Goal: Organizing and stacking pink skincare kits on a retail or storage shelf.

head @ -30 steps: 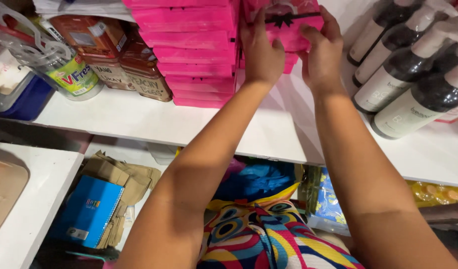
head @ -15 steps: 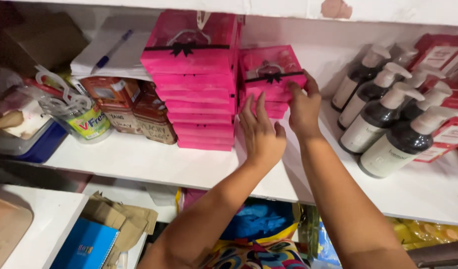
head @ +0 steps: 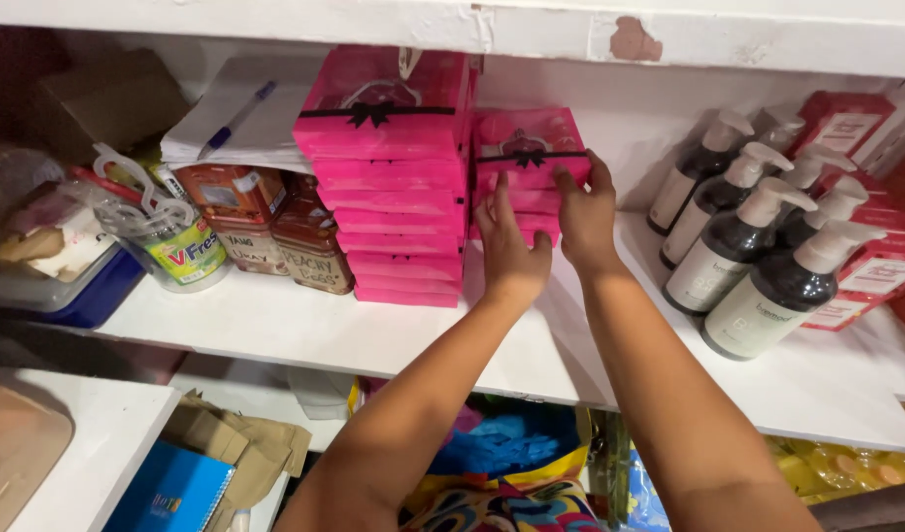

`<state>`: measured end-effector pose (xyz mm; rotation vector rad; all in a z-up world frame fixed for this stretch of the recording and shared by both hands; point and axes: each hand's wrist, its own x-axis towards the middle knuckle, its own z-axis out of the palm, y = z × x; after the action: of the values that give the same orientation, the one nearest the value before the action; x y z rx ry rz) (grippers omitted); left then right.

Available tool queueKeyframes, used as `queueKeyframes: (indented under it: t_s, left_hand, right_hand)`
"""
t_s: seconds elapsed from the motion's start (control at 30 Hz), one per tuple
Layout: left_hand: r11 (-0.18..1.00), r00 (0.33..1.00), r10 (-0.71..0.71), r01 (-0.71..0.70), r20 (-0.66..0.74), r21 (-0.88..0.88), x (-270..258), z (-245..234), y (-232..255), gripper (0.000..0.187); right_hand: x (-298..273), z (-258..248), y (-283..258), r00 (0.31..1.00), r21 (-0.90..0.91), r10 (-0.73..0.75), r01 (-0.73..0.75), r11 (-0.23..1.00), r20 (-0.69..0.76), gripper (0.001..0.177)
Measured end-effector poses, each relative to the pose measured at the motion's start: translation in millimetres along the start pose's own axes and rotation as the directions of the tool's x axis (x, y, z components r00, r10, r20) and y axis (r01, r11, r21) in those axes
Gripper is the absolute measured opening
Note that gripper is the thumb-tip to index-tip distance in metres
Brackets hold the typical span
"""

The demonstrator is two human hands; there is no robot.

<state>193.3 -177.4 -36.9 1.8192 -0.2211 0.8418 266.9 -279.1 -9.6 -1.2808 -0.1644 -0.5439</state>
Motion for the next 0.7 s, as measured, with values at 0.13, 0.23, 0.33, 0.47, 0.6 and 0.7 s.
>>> queueKeyframes:
  t_s: [0.13, 0.23, 0.33, 0.47, 0.6, 0.7]
  left_hand:
    - [0.997, 0.996, -0.073, 0.073, 0.042, -0.016, 11.5, 4.8, -12.3, 0.108]
    - [0.999, 1.000, -0.008, 0.009, -0.007, 0.036, 14.9, 6.1, -22.4, 0.110]
    - [0.995, 0.994, -0.097, 0.096, 0.058, 0.012, 12.9, -0.7, -18.6, 0.109]
    - [0.998, 1.000, -0.019, 0.019, -0.013, 0.057, 6.2, -1.1, -24.4, 0.104]
    - [0.995, 1.000, 0.005, -0.008, 0.028, 0.097, 3.6, -4.8, -22.1, 0.098]
    - [0.999, 0.995, -0.033, 0.032, 0.090, 0.010, 6.2, 2.0, -25.0, 0.094]
  right_hand:
    - [0.9, 4.6, -1.7, 1.000, -0.063, 0.012, -0.010, 0.998, 0.023, 0.061]
    - [-1.7, -2.5, 8.5, 0.995, -0.070, 0.030, -0.023, 0.997, 0.091, 0.068]
    - [-16.6, -11.2, 24.5, 0.837, -0.609, -0.528, 0.495, 0.620, 0.143, 0.076]
    - [-56.0, -6.8, 10.4, 0.810, -0.667, -0.558, 0.518, 0.535, 0.181, 0.072]
    - [-73.1, -2.9, -1.0, 0.848, -0.726, -0.395, 0.514, 0.457, 0.352, 0.085]
    - [-75.9, -8.6, 6.9, 0.820, -0.739, -0.358, 0.563, 0.370, 0.446, 0.080]
